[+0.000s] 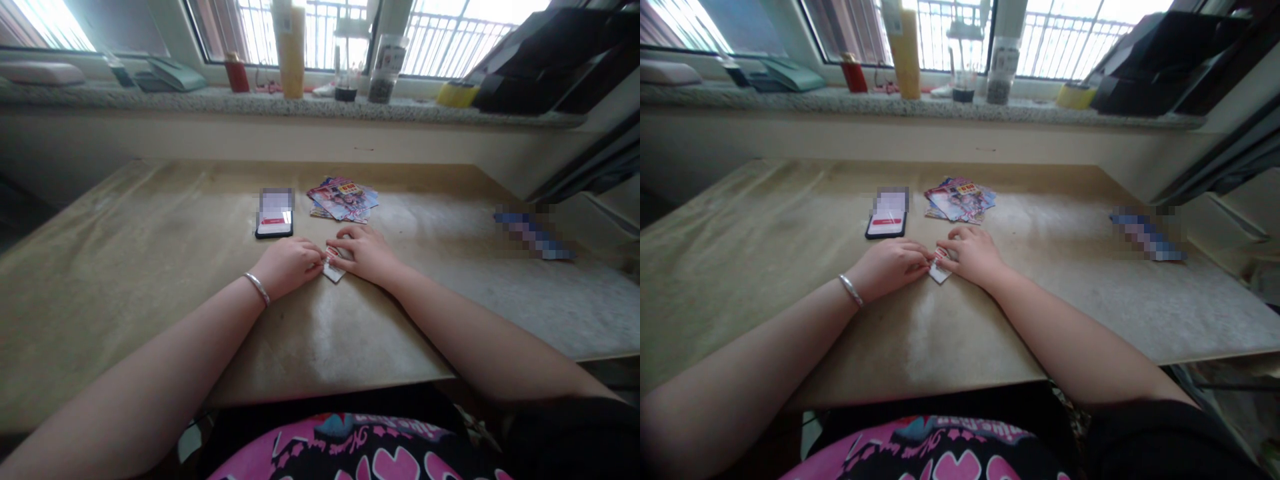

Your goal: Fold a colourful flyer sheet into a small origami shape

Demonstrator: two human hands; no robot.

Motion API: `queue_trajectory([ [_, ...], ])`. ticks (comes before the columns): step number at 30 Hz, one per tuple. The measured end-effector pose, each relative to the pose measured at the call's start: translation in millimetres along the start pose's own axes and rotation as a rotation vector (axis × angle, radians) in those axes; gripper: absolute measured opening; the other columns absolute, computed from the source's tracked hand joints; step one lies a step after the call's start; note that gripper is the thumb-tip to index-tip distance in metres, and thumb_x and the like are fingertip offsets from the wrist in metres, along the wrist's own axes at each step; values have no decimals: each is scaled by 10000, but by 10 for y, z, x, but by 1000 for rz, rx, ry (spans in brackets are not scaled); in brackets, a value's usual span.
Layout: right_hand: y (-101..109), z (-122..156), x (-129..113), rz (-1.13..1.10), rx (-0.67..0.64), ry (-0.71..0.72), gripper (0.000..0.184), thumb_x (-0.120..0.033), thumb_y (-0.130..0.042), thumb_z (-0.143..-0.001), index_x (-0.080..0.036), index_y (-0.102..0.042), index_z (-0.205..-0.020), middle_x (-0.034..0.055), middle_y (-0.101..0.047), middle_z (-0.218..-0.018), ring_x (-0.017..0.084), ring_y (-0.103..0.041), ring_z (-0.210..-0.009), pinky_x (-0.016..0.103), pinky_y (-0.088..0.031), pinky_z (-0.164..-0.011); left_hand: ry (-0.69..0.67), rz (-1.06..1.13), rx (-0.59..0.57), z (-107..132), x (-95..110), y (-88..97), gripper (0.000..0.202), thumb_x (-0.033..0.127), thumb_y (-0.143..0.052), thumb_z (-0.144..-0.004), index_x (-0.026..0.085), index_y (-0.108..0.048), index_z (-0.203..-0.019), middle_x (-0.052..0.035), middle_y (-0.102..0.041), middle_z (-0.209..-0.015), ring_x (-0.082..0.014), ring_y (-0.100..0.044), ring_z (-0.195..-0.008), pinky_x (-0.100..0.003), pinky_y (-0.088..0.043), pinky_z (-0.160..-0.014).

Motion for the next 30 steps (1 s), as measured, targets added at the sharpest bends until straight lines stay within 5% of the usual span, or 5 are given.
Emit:
queue_trajectory([
  [8,2,-62,2,12,24,-44,323,-450,-522,-898,-261,-685,-1103,84,-610,-1159,278,-513,-1085,426,-377,-933,-150,44,-42,37,-41,7,247,269,-498,-915,203,-734,-944,-51,-720,-1036,-171,-661,-931,-285,-507,-850],
  [16,-27,-88,-24,27,40,-74,260,-355,-528,-893,-238,-681,-1067,90,-612,-1145,284,-511,-1086,425,-382,-922,-144,-33,-72,68,12,31,229,270,-499,-913,220,-697,-1015,-49,-697,-987,-175,-635,-898,-283,-497,-806],
  [30,22,18,-23,-33,-96,4,746,-642,-664,-683,-199,-561,-1274,130,-517,-1316,340,-452,-1211,492,-341,-1023,-112,-57,-117,83,32,93,251,258,-503,-909,246,-729,-1018,-5,-708,-1091,-177,-656,-932,-295,-500,-823],
])
Point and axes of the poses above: each hand's wrist, its own z-axis away from the middle knuckle, its own y-axis out of the back of the hand, x = y × z, the point moved 5 cm from there along -z, towards the middle knuckle
